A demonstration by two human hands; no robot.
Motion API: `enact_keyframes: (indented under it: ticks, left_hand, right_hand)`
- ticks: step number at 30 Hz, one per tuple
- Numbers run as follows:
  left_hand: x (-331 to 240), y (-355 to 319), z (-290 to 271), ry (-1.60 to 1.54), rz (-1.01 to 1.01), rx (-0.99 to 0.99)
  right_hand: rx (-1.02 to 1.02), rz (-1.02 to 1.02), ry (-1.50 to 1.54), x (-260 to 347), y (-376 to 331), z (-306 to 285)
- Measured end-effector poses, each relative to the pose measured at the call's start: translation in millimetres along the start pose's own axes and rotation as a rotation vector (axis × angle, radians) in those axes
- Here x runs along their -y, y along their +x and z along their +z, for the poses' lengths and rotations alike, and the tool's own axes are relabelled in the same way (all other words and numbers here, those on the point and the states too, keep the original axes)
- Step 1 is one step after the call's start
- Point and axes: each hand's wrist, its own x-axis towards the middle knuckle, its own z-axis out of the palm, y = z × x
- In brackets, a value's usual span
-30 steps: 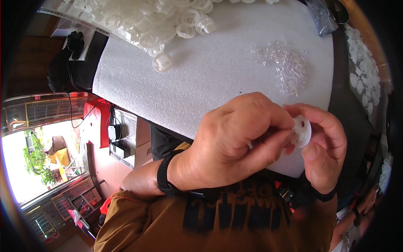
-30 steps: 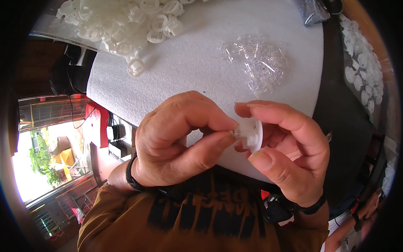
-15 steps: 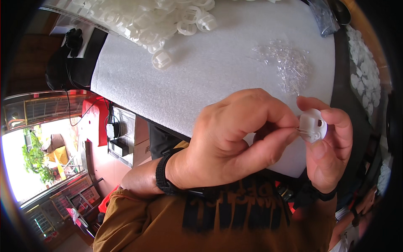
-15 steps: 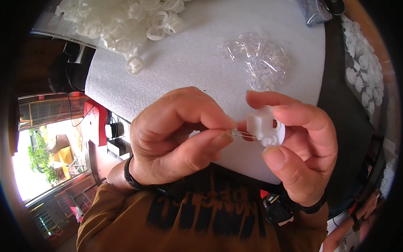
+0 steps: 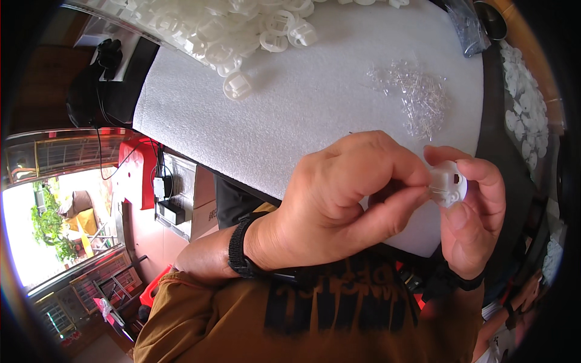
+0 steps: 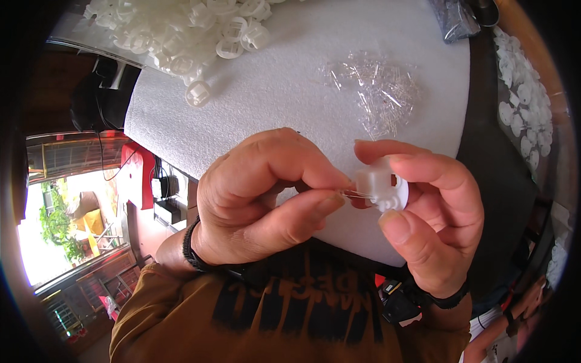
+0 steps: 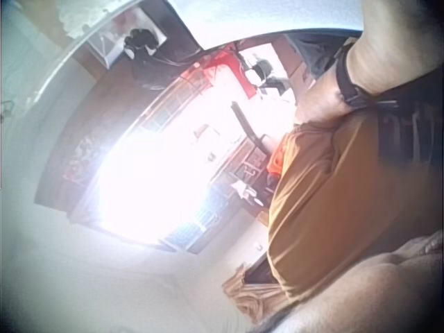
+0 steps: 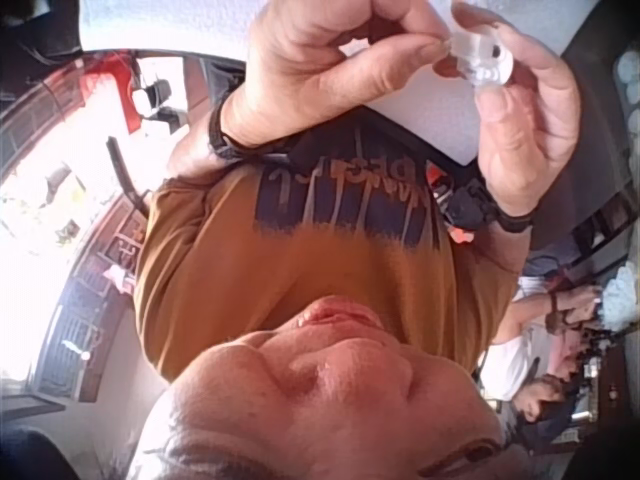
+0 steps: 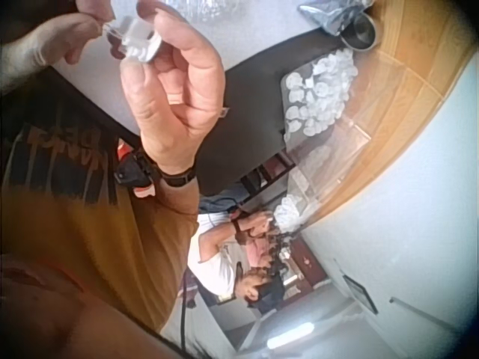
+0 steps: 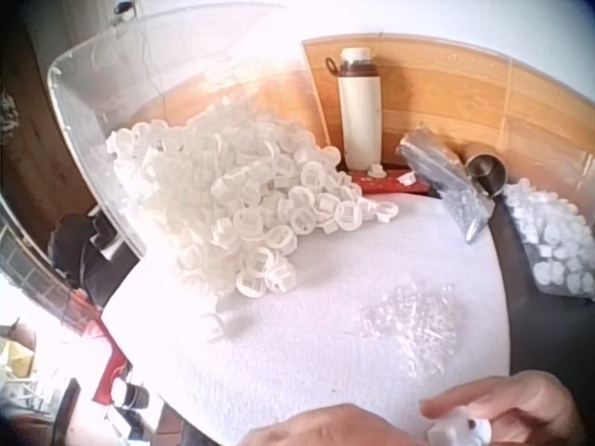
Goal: Manually assemble small white and transparent plastic components by inserting metal pins or LEDs.
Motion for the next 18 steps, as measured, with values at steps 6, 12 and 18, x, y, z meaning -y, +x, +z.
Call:
enact_keyframes:
  ticks: [6, 12, 18]
  left_hand:
    - [5.6, 1.9, 3.1, 0.139, 0.199, -0.073]
    - [3.3, 0.7, 4.0, 0.142, 0.205, -0.086]
    - [4.2, 1.4, 2.7, 0.133, 0.189, -0.067]
  right_hand:
    - [-0.051, 0.015, -0.032, 0.5, -1.3, 2.2]
    - [0.004, -0.068, -0.134, 0.1, -1.4, -2.2]
    - [0.099, -0.241, -0.441, 0.0, -0.6, -6.6]
